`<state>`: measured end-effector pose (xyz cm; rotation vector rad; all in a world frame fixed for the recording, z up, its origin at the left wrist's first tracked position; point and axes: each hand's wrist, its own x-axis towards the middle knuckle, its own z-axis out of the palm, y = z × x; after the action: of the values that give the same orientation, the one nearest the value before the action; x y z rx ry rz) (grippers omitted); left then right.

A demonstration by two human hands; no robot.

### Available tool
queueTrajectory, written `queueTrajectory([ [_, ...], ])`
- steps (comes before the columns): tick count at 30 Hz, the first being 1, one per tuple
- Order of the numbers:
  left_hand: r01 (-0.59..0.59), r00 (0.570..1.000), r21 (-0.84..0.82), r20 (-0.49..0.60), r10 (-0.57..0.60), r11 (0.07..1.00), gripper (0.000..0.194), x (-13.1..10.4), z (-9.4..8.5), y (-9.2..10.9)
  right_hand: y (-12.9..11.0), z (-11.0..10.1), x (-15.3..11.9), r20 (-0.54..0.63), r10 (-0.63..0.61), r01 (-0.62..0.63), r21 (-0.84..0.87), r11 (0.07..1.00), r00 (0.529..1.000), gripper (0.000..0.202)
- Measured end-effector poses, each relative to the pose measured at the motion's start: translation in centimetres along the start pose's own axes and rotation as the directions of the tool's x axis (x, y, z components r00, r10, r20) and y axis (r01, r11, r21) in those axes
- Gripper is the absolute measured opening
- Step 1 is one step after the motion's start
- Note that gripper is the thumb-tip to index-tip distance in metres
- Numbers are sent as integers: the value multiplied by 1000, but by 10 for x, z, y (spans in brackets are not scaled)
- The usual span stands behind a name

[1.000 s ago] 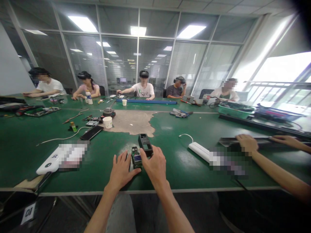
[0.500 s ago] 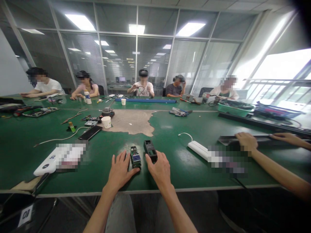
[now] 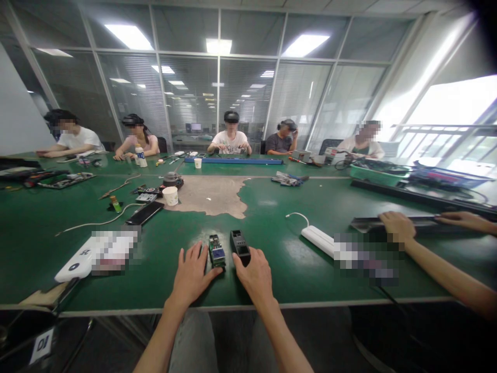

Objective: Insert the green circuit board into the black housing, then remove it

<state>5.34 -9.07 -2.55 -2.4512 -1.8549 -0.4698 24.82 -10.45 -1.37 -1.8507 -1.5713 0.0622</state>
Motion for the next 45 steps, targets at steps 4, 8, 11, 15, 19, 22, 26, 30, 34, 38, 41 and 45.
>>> queueTrajectory([
  [4, 21, 1000, 15, -14, -21, 1000, 82, 0, 1, 1, 3, 3, -3, -10, 5, -5, 0, 1000, 1000, 43],
  [8, 41, 999, 24, -25, -41, 999, 83, 1, 1, 2, 8, 7, -7, -72, 1, 0, 22, 1000, 997, 61],
  [11, 53, 998, 34, -26, -52, 998, 84, 2, 1, 3, 10, 8, -10, -89, 0, 4, 45, 999, 996, 63],
  [15, 69, 997, 46, -28, -68, 997, 82, 3, 0, 6, 10, 8, -9, -87, 11, -8, 36, 999, 996, 62],
  [19, 72, 997, 57, -9, -72, 996, 79, 7, -3, 7, 8, 8, -5, -75, 26, -26, 12, 1000, 997, 61],
  [22, 59, 998, 65, 25, -61, 996, 76, 12, -8, 7, 5, 6, -3, -70, 44, -43, 8, 999, 997, 55],
  [26, 66, 998, 76, 9, -67, 995, 74, 12, -9, 10, 2, 4, -4, -65, 55, -53, 23, 998, 996, 43],
  [30, 68, 997, 81, -48, -64, 994, 69, 4, -3, 12, 3, 4, -3, -61, 57, -53, 59, 997, 997, 38],
  [34, 41, 999, 54, -30, -40, 998, 69, 0, 0, 9, 0, 0, 2, -99, 48, -30, 171, 985, 994, 37],
  [38, 40, 999, 25, -34, -39, 999, 69, 0, 0, 6, -16, -9, 8, -159, -7, 53, 284, 957, 987, 35],
  [41, 41, 998, 13, -40, -40, 999, 70, 0, 0, 6, -35, -11, 10, -155, -42, 89, 307, 947, 987, 33],
  [45, 34, 998, -3, -45, -34, 999, 73, -1, -1, 5, -53, -2, 10, -122, -67, 100, 284, 954, 990, 31],
])
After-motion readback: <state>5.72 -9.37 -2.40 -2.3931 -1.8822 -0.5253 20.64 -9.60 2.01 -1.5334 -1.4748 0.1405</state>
